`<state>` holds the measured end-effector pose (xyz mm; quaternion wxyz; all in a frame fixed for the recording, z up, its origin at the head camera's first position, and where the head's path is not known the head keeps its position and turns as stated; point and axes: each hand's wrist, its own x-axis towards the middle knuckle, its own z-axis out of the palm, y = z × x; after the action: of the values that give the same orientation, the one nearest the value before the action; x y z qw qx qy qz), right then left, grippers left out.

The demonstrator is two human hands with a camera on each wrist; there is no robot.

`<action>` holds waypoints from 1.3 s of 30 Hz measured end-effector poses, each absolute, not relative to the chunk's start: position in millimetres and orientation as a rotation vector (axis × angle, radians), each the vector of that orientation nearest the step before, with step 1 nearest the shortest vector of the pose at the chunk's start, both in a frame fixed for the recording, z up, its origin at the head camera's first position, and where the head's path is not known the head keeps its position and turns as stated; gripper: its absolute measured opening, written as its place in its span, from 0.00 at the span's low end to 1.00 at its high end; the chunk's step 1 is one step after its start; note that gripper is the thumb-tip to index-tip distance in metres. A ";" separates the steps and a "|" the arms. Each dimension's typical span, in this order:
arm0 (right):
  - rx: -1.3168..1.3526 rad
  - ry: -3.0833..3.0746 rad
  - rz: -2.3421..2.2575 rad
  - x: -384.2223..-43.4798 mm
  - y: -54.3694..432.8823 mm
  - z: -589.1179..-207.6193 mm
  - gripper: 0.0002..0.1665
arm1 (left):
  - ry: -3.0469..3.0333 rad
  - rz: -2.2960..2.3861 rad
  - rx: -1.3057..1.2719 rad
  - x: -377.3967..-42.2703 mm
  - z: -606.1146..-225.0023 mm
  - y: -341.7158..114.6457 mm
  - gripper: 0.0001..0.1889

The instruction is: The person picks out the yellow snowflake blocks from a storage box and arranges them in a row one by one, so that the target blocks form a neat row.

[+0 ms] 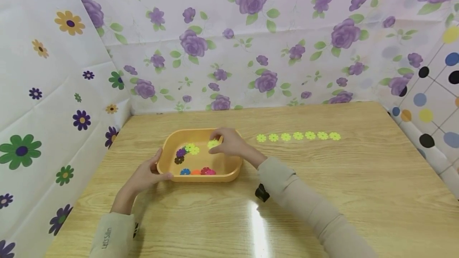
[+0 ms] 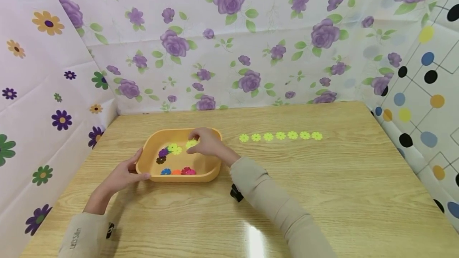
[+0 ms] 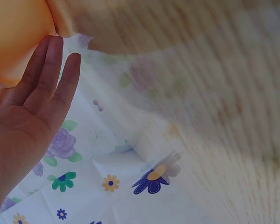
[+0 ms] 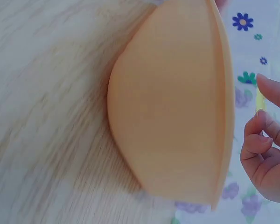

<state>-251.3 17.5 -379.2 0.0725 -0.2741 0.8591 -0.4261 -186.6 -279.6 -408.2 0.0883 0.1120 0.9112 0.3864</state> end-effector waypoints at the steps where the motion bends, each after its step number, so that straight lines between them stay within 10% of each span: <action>1: -0.823 2.595 -1.293 -251.2 21.4 -378.3 0.19 | 2.717 1.143 0.333 -186.5 -408.2 -279.8 0.51; 39: -0.402 2.857 -1.279 -271.5 196.4 -405.4 0.28 | 2.710 1.145 0.305 -186.9 -409.6 -279.9 0.51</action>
<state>-271.5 196.4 -405.4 -0.0072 -0.1274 0.9052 -0.4054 -186.9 -279.9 -409.6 0.0916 0.1025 0.9124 0.3855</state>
